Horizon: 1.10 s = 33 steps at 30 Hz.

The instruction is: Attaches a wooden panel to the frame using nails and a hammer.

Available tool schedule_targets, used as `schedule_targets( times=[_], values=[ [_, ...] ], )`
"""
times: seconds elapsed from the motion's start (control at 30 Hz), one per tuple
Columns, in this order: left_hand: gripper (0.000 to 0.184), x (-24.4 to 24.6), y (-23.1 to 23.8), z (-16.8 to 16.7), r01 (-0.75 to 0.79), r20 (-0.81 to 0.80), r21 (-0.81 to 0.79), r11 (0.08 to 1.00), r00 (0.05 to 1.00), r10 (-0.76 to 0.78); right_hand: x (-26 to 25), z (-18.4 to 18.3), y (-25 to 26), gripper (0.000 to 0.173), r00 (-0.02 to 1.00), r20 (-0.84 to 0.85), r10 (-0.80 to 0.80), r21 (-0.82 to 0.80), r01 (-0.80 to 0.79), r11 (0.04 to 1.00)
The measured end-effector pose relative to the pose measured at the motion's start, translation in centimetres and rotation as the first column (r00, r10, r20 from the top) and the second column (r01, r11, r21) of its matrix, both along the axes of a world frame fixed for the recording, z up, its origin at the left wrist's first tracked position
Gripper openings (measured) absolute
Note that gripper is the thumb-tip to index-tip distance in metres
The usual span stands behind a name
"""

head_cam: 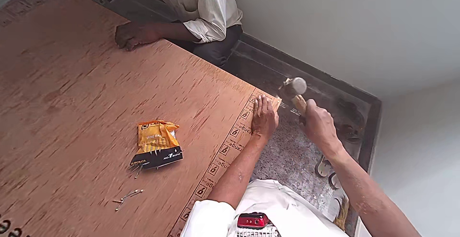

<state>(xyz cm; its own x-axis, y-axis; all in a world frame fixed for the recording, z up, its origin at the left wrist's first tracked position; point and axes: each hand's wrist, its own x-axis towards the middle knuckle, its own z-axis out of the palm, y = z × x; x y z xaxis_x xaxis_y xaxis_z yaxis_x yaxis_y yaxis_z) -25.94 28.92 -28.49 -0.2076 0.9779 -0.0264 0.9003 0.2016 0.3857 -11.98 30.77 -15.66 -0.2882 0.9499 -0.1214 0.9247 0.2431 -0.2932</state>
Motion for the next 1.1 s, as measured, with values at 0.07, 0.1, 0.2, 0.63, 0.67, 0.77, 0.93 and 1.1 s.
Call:
schedule_targets(
  times=[0.07, 0.1, 0.2, 0.63, 0.67, 0.77, 0.93, 1.1],
  values=[
    [0.055, 0.4, -0.8, -0.2, 0.017, 0.013, -0.014, 1.0, 1.0, -0.017, 0.2, -1.5, 1.1, 0.027, 0.978, 0.209, -0.031, -0.317, 0.098, 0.943],
    [0.055, 0.1, 0.0, 0.1, 0.008, 0.017, 0.001, 1.0, 1.0, -0.008, 0.4, -1.1, 2.1, 0.028, 0.982, 0.187, -0.039, -0.31, 0.096, 0.946],
    [0.057, 0.2, -0.2, -0.3, -0.003, 0.018, 0.023, 1.0, 1.0, 0.003, 2.3, 0.7, 0.9, 0.019, 0.993, -0.121, 0.002, 0.01, -0.001, 1.0],
    [0.056, -0.3, 0.6, 0.1, 0.005, 0.012, 0.025, 1.0, 1.0, -0.005, -0.8, -2.2, 1.5, 0.026, 0.997, 0.079, 0.017, -0.234, 0.002, 0.972],
    [0.057, 0.2, -0.6, -0.2, 0.015, 0.008, 0.017, 1.0, 1.0, -0.015, 0.1, -2.0, -0.1, 0.021, 0.999, -0.042, 0.019, -0.134, -0.024, 0.991],
    [0.058, 0.2, -0.2, -0.6, 0.016, -0.017, 0.056, 0.998, 1.0, -0.015, 0.2, 0.6, -0.9, 0.012, 0.911, -0.394, 0.123, 0.353, 0.027, 0.935],
    [0.058, 0.0, -0.1, -0.5, 0.008, -0.005, 0.044, 0.999, 1.0, -0.008, 0.2, -2.8, -0.4, 0.014, 0.924, -0.365, 0.116, 0.438, 0.061, 0.897],
    [0.052, -0.3, 0.5, 0.1, 0.002, 0.037, 0.044, 0.999, 0.999, -0.003, -0.6, -2.9, 2.0, 0.025, 0.992, 0.122, 0.019, -0.205, 0.006, 0.979]
  ],
)
